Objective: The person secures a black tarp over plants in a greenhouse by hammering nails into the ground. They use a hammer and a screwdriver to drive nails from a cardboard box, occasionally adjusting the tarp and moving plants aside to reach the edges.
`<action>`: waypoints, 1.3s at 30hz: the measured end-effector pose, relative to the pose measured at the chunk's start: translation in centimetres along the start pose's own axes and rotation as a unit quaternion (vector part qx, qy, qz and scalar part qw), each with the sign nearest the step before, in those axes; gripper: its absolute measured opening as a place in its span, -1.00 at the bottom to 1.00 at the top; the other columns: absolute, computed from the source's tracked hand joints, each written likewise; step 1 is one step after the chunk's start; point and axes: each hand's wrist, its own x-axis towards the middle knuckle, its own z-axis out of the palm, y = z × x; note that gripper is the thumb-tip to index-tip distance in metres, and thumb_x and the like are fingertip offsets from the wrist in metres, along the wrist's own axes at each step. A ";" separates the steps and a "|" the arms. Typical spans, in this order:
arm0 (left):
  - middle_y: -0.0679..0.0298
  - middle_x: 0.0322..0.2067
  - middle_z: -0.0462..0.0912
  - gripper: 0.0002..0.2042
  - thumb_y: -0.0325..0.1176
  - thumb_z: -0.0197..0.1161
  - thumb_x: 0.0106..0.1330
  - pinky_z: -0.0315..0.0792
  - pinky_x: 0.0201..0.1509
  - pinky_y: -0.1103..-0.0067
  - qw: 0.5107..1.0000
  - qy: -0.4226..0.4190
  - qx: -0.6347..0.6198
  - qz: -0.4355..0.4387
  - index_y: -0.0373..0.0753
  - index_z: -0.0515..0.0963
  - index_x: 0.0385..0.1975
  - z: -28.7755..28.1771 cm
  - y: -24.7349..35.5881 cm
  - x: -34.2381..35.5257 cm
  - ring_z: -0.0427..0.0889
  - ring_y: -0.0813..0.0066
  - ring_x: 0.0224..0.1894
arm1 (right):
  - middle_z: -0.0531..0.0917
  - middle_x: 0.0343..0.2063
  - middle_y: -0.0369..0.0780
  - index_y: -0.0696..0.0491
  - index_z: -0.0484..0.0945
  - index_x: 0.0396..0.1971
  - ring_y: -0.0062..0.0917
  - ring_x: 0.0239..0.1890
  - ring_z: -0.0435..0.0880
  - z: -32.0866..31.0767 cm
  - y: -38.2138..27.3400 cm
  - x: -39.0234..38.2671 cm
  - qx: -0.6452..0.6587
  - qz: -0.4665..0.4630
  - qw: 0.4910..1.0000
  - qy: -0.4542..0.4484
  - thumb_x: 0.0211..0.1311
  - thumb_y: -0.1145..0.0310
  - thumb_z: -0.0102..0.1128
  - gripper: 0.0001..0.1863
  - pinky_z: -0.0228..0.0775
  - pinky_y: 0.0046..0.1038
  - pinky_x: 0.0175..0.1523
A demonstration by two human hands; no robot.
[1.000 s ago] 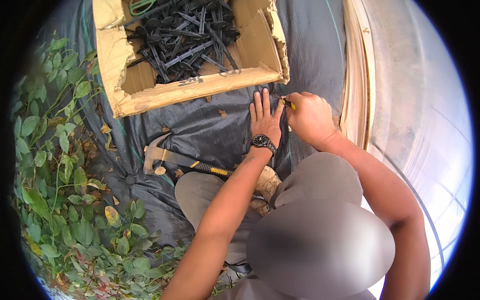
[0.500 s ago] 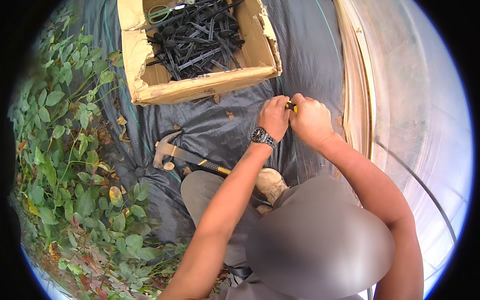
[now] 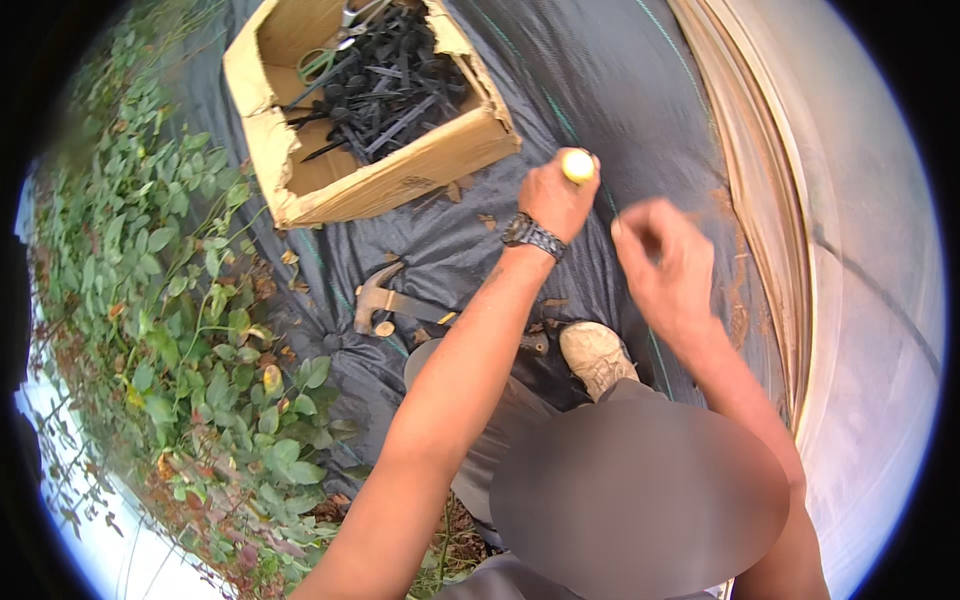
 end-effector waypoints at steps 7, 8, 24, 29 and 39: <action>-0.08 -0.34 0.74 -0.77 -0.17 0.37 0.36 0.59 -0.13 0.11 0.997 -0.029 -0.055 -0.039 -0.20 0.65 -0.21 0.0 0.0 -0.7 0.71 -0.19 -0.19 | 0.72 -0.25 0.01 0.18 0.67 -0.18 -0.06 -0.15 0.71 13.2 5.3 -7.8 -0.023 -0.137 0.918 -0.371 0.22 0.18 0.36 -0.65 0.52 -0.10 0.00; -0.08 -0.34 0.74 -0.80 -0.22 0.39 0.33 0.59 -0.14 0.11 0.998 -0.020 -0.047 -0.025 -0.19 0.64 -0.22 0.2 -0.2 -0.7 0.71 -0.20 -0.19 | 0.72 -0.21 0.02 0.18 0.67 -0.15 -0.07 -0.09 0.70 14.5 5.0 -7.5 -0.019 -0.170 0.906 -0.388 0.23 0.16 0.35 -0.62 0.50 -0.09 0.06; -0.07 -0.27 0.75 -0.77 -0.25 0.38 0.31 0.60 -0.08 0.15 0.995 -0.078 -0.054 -0.031 -0.26 0.63 -0.20 -0.2 -1.2 1.2 0.72 -0.15 -0.13 | 0.75 -0.30 0.05 0.12 0.69 -0.15 0.02 -0.18 0.73 7.1 0.6 -2.8 -0.101 -0.039 0.879 -0.464 0.00 0.17 0.49 -0.56 0.55 -0.06 -0.04; -0.05 -0.24 0.77 -0.71 -0.18 0.37 0.34 0.60 -0.03 0.24 0.989 -0.122 -0.074 -0.048 -0.30 0.65 -0.15 -0.7 -1.1 2.5 0.76 -0.02 -0.10 | 0.72 -0.40 0.01 0.10 0.70 -0.24 -0.01 -0.30 0.72 2.9 3.1 -6.6 -0.092 -0.034 0.912 -0.399 -0.10 0.28 0.52 -0.62 0.55 -0.12 -0.15; -0.05 -0.31 0.74 -0.78 -0.22 0.36 0.31 0.57 -0.10 0.15 0.992 -0.087 -0.086 -0.017 -0.23 0.60 -0.22 -0.7 -2.7 0.7 0.70 -0.16 -0.15 | 0.62 -0.54 -0.21 0.23 0.67 -0.27 -0.57 -0.48 0.51 -8.8 9.7 -15.1 -0.104 0.268 0.948 -0.137 -0.04 0.40 0.57 -0.66 0.41 -0.42 -0.31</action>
